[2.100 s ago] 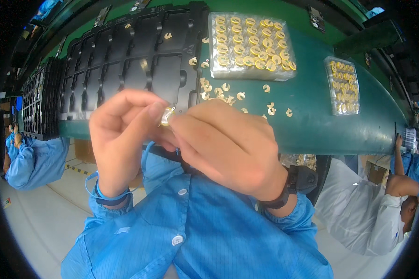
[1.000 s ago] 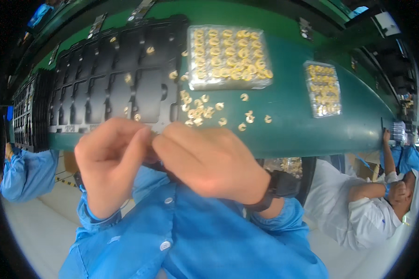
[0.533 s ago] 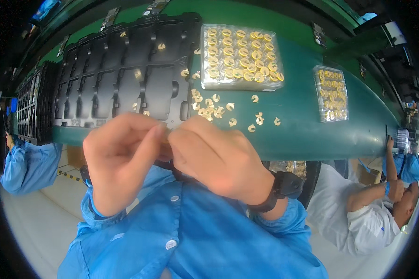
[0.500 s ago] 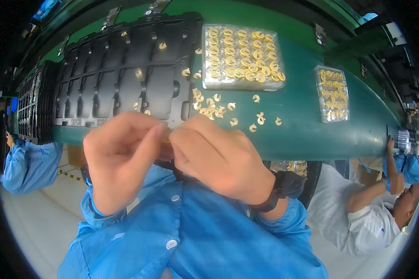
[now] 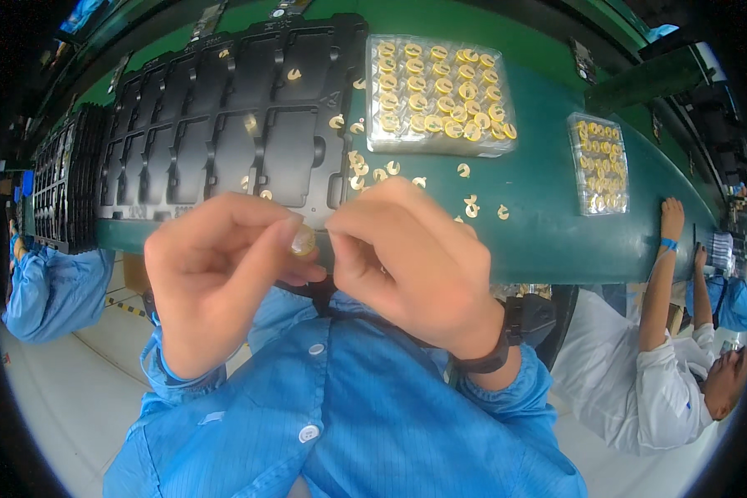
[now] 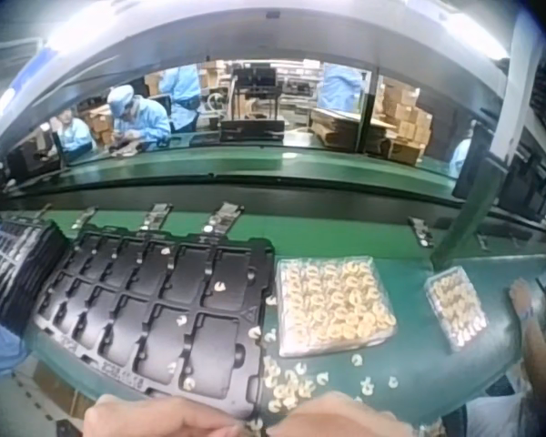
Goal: Assembling small components onto electronic circuit boards on a factory production line.
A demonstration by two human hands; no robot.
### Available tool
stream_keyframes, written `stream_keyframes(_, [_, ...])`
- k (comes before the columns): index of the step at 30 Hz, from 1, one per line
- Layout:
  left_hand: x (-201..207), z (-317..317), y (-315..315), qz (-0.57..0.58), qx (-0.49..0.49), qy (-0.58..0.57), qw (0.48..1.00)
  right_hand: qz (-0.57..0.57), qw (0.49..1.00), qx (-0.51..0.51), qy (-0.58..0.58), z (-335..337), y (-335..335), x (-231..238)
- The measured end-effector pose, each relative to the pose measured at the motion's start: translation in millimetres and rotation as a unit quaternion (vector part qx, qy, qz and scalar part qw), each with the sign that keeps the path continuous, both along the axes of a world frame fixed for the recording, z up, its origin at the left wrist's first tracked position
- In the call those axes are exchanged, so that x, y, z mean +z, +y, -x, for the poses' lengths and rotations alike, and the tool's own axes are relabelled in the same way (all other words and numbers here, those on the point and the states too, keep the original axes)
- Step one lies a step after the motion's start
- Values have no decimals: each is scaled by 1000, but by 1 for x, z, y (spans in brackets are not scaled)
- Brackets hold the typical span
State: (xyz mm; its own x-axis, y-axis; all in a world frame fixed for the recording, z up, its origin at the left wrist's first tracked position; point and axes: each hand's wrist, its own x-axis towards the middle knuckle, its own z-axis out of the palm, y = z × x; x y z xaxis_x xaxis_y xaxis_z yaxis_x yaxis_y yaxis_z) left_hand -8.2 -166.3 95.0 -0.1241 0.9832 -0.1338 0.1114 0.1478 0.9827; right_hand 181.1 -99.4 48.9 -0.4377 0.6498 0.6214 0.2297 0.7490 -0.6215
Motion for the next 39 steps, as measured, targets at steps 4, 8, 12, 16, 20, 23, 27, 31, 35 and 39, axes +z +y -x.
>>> stream_keyframes(4, [-2,-2,0,-4,15,-9,1000,-23,999,30,-8,-2,-1,-1])
stream_keyframes(8, [-8,-2,2,-51,17,29,998,-26,999,39,-21,2,-1,-5])
stream_keyframes(12, [-16,-4,-1,-138,26,103,985,-69,996,53,-16,2,0,-6])
stream_keyframes(16, [-18,-6,0,-145,33,148,978,-85,993,79,-22,0,5,-14])
stream_keyframes(20, [-15,-5,-3,-127,14,160,979,-56,993,82,-56,-1,0,-7])
stream_keyframes(23, [-17,-3,-3,-134,-2,169,976,-75,992,72,-65,-1,-1,-9])
stream_keyframes(27, [-15,-4,-1,-147,-14,158,976,-78,996,22,-46,4,-2,-8])
stream_keyframes(31, [-16,-3,-2,-120,0,104,987,-10,998,-58,-22,1,-5,4])
stream_keyframes(35, [-17,2,-2,-96,4,17,995,84,991,-101,25,-21,-4,0])
stream_keyframes(39, [-29,4,1,-215,-11,75,974,187,943,-181,-207,-66,4,-11])
